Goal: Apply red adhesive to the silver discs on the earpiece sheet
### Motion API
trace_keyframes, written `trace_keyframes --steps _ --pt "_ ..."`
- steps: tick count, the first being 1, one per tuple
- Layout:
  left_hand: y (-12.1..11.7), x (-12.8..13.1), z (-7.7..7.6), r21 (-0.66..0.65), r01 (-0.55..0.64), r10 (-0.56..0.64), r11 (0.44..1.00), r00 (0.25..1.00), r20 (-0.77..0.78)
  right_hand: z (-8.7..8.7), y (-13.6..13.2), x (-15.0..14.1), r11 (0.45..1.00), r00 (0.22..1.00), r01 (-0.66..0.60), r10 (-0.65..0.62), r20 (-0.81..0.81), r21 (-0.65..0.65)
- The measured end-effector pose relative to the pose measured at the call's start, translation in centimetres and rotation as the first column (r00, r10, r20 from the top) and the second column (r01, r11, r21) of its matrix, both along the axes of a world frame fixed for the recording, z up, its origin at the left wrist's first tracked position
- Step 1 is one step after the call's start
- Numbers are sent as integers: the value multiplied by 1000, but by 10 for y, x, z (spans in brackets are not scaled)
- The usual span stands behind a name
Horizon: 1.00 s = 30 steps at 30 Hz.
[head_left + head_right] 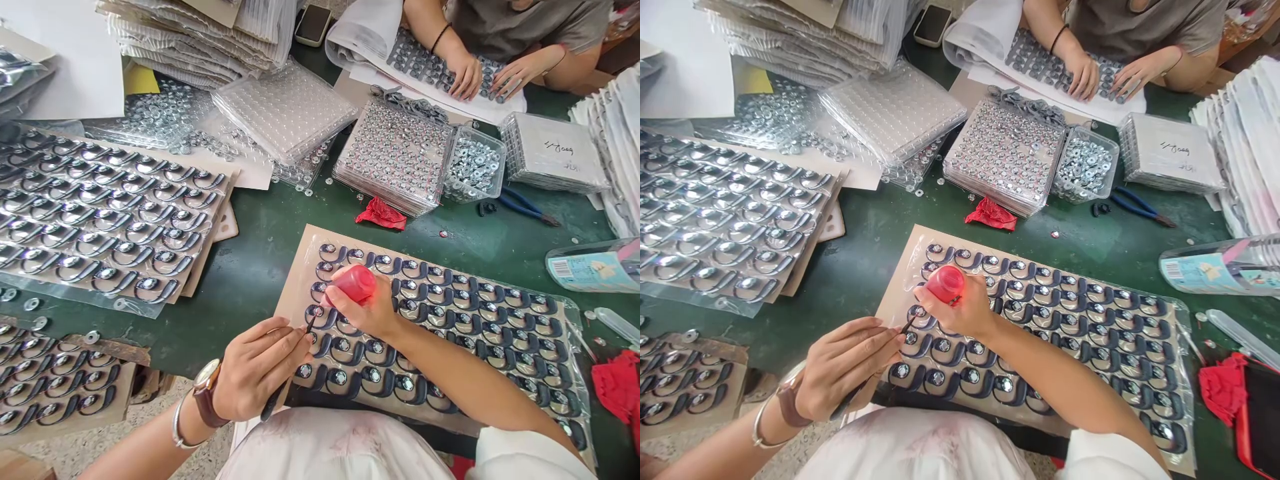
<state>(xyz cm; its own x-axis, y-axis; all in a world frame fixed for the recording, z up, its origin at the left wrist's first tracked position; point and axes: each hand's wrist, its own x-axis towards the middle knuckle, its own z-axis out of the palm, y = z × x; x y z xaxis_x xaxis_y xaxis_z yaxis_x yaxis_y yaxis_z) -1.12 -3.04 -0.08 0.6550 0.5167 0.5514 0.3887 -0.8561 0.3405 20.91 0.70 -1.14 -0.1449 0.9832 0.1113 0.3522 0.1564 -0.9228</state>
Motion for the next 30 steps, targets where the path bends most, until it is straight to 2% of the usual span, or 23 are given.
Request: trace_keyframes --steps 6,10,18,21,24,27,30 --pt "2 -1 0 -67 -3 6 998 999 45 7 0 4 997 1000 -22 23 5 -74" --pt "4 0 3 -113 -20 28 993 997 69 5 -2 4 995 998 -30 25 -58 -95" --pt "11 0 3 -257 -49 93 965 983 161 1 -4 2 991 996 -60 51 -76 -120" --pt "15 0 3 -316 -72 134 946 975 177 -2 -5 2 991 993 -86 77 -88 -101" --pt "19 0 3 -359 -104 179 927 967 181 -4 -4 2 993 990 -113 110 -86 -30" --pt "22 1 3 -377 -126 205 918 963 177 1 0 3 989 987 -147 146 -66 -16" --pt "20 2 4 -351 -132 202 927 964 171 14 4 8 977 982 -180 173 -71 -110"
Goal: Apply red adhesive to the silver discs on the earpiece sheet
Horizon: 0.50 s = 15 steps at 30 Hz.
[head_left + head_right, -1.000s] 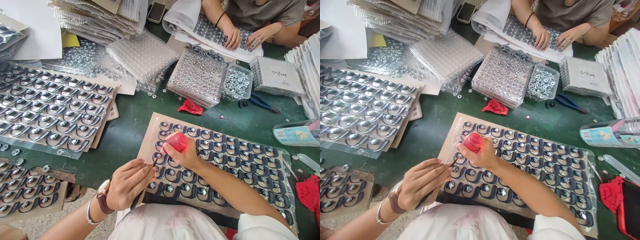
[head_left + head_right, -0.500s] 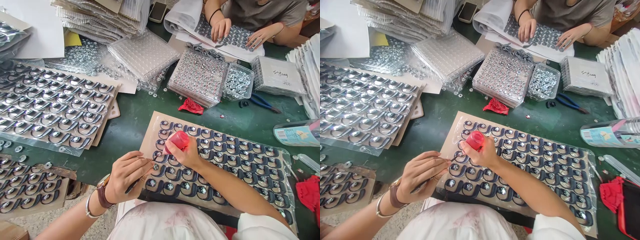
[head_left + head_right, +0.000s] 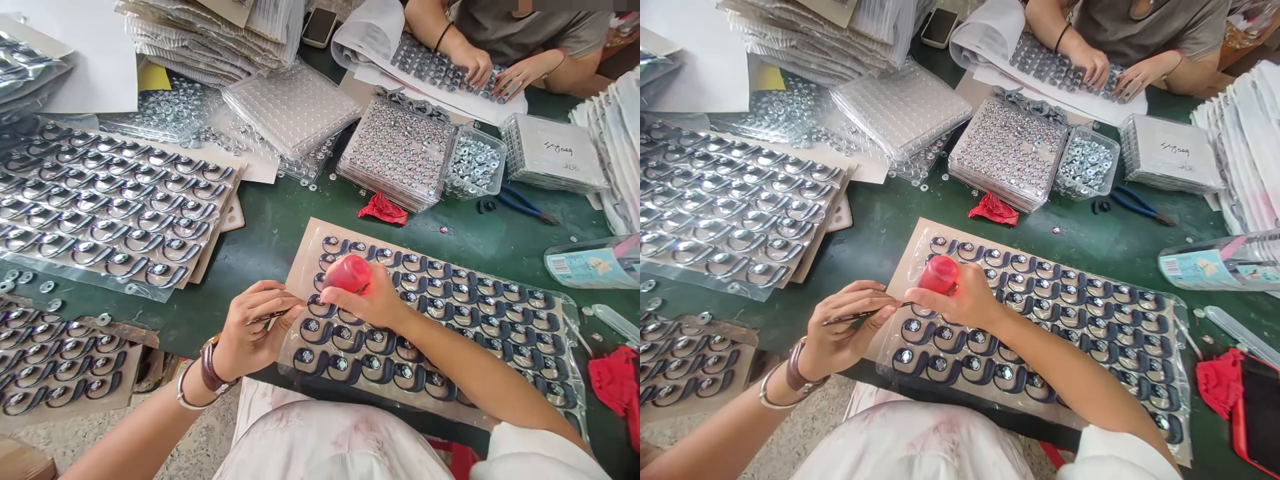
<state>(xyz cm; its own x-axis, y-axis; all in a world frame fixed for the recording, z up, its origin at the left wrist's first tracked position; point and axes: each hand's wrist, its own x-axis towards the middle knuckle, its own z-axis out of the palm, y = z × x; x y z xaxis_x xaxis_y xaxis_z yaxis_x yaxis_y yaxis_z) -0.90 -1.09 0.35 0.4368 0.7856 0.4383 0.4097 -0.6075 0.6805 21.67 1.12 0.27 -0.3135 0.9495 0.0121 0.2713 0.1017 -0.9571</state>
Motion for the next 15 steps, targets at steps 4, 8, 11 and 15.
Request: trace_keyframes --steps 4,8,11,15 --pt "-16 -2 3 133 38 -34 990 999 -33 14 -7 3 990 996 25 -36 -80 -139" --pt "-41 -10 5 267 148 -118 952 985 -126 5 -31 -6 980 978 161 -174 -115 -115" --pt "-52 -13 4 326 211 -138 922 963 -233 -9 -44 -14 980 970 194 -199 -137 -51" --pt "-57 -13 1 354 223 -122 908 951 -284 -18 -47 -19 982 978 187 -185 -99 9"
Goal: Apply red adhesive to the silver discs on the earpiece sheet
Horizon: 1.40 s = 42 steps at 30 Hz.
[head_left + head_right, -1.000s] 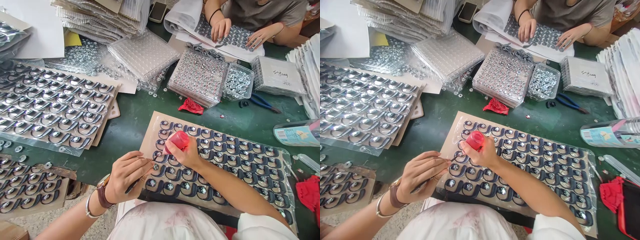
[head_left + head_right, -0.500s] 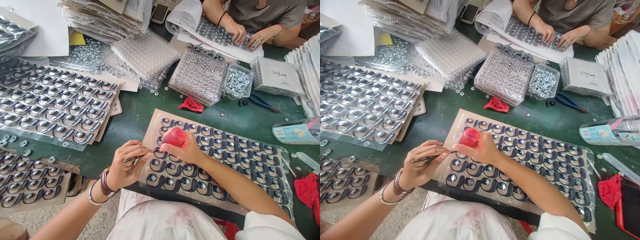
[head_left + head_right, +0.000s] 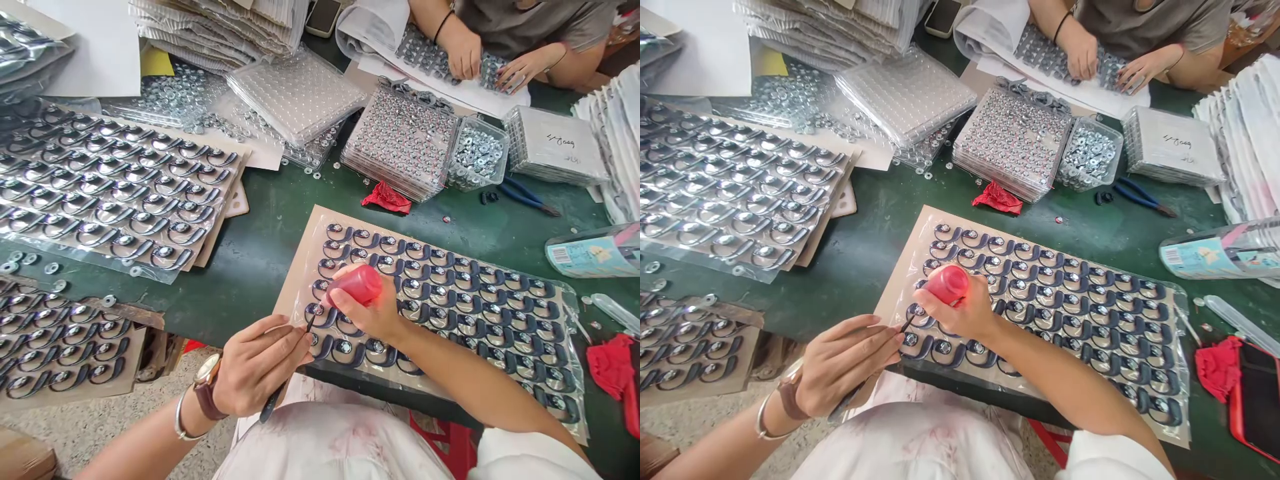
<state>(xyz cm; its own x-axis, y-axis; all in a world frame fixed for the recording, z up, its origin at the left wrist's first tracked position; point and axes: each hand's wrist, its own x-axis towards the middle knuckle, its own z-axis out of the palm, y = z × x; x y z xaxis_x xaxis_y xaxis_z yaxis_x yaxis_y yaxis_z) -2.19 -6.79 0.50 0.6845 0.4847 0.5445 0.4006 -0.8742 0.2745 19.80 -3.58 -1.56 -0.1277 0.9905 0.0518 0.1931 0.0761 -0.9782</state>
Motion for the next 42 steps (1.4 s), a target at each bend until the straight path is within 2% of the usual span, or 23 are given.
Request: trace_keyframes --steps 7,13,18,23,27,34,38,42 --pt "-2 3 -1 25 -26 26 999 1000 0 1 2 -1 995 995 -87 85 45 40" --pt "-1 1 0 27 -11 11 1000 1000 -9 1 2 0 994 991 -35 20 136 107" --pt "0 2 1 26 -15 15 1000 1000 11 2 1 0 992 992 -16 0 126 127" --pt "1 4 2 10 -21 21 1000 999 34 2 -1 1 997 997 47 -50 55 59" --pt "2 4 2 0 -19 19 1000 999 40 0 0 2 999 995 37 -39 95 28" --pt "0 2 -3 -21 -30 31 999 997 71 4 4 1 996 988 -6 -8 152 87" --pt "1 2 -4 -74 -55 63 996 993 102 11 5 3 999 980 -13 2 197 51" --pt "4 3 -1 -139 -75 93 988 987 127 12 3 4 1000 988 -22 20 150 10"
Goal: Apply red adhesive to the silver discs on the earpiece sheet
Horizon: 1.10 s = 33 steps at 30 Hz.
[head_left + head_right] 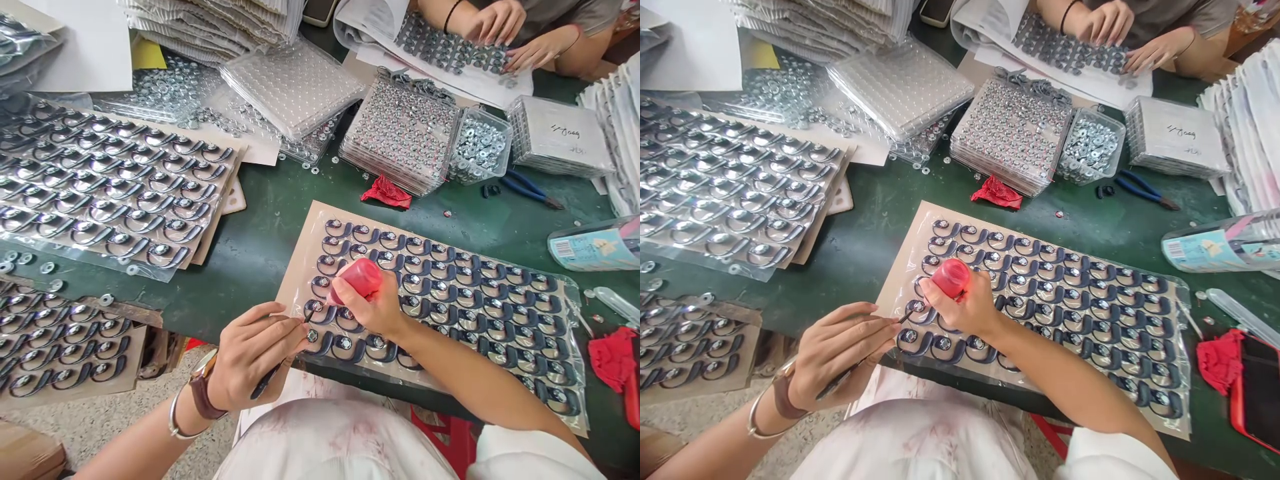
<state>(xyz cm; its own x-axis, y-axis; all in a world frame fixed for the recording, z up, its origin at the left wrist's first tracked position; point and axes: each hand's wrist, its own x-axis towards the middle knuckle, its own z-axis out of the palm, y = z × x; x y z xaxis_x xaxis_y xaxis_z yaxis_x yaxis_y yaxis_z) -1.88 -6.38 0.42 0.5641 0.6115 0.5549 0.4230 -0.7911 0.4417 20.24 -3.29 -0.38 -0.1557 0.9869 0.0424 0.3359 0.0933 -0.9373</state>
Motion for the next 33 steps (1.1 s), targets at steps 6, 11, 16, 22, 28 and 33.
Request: trace_keyframes --steps 6,11,16,22,28,33 --pt "4 1 3 -79 -15 19 997 999 48 -1 -2 0 1000 1000 8 -8 -24 -1" --pt "9 -1 2 -179 -30 46 983 995 91 -6 -3 -1 999 997 -37 36 -62 -10" --pt "15 -3 -1 -262 -66 101 963 987 124 -12 -6 -3 994 990 -95 99 -99 44" --pt "14 -1 -1 -237 -92 124 967 984 124 2 -2 4 997 981 -68 61 -186 -33" --pt "-14 -6 8 -31 -19 21 999 998 58 20 -15 3 981 975 -91 53 -214 -172" --pt "-35 -16 11 115 97 -77 989 983 -165 -1 -42 -11 987 969 -22 -18 -247 -160"
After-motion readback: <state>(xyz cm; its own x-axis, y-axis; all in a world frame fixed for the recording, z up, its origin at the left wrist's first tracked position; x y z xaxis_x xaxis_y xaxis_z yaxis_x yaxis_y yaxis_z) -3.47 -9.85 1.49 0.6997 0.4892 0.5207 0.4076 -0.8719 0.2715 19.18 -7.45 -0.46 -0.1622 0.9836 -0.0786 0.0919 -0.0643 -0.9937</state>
